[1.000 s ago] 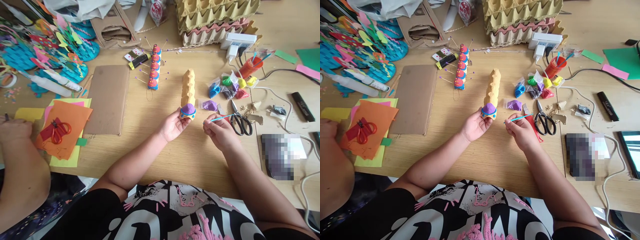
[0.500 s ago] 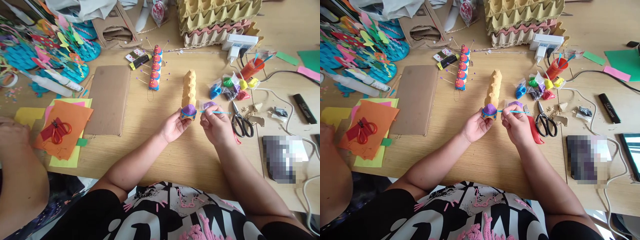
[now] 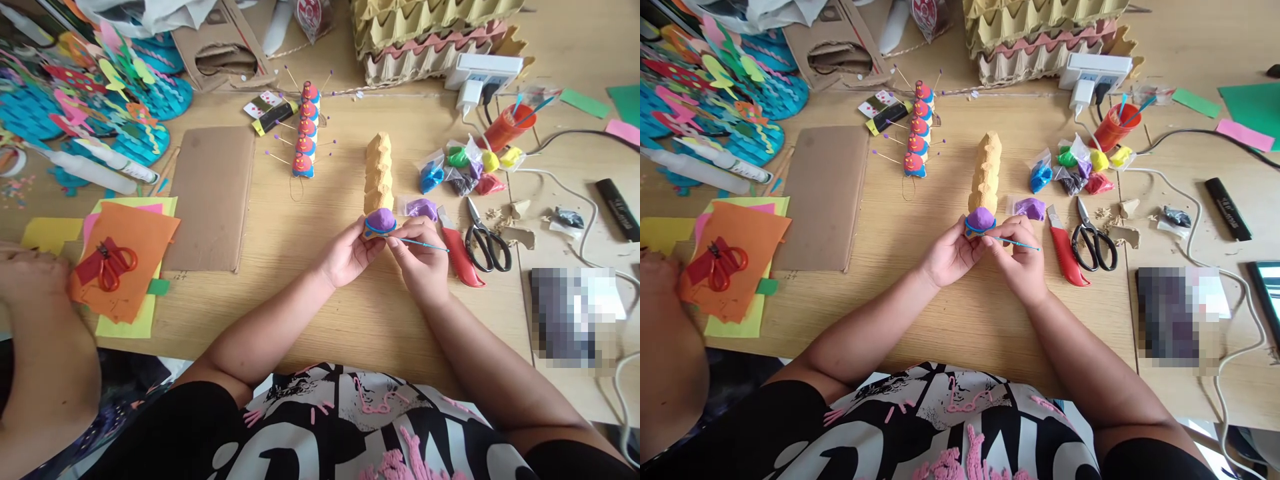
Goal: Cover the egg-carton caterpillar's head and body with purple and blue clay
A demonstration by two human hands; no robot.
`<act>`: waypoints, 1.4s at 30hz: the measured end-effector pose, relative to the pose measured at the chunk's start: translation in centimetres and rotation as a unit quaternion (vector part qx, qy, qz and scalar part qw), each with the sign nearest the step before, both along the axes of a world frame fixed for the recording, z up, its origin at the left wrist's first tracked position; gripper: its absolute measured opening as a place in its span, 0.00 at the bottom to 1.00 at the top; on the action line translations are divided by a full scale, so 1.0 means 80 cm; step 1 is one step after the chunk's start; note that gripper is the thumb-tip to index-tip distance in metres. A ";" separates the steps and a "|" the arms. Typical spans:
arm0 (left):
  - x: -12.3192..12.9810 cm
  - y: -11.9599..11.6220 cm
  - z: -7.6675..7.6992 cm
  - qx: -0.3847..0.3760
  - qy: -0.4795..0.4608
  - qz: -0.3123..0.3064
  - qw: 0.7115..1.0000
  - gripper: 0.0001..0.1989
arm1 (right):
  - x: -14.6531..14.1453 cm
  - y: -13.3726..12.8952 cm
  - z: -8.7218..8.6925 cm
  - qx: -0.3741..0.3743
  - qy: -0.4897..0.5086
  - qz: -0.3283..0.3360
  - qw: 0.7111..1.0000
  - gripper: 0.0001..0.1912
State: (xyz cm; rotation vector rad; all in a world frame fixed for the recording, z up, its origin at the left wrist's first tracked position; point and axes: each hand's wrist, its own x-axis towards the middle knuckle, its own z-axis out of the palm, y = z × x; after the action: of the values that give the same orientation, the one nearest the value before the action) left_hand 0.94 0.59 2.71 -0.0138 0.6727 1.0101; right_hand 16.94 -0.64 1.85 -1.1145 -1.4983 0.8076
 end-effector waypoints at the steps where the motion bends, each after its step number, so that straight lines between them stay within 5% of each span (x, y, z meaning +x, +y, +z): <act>1: 0.001 0.000 0.001 0.002 0.001 0.000 1.000 0.15 | 0.000 0.000 0.000 -0.001 -0.003 -0.004 1.000 0.11; 21: 0.001 -0.002 -0.002 0.009 -0.003 0.003 1.000 0.12 | 0.007 0.004 -0.012 0.071 -0.038 -0.031 0.996 0.09; 42: -0.002 -0.004 -0.010 0.146 0.137 -0.023 0.980 0.11 | 0.027 0.019 -0.005 0.081 -0.040 0.034 0.995 0.11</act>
State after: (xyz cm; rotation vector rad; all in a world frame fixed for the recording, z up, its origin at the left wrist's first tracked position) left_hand 0.80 0.27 1.88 0.4027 0.7641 1.0678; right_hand 19.11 0.85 1.46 -0.9889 -1.6447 0.6807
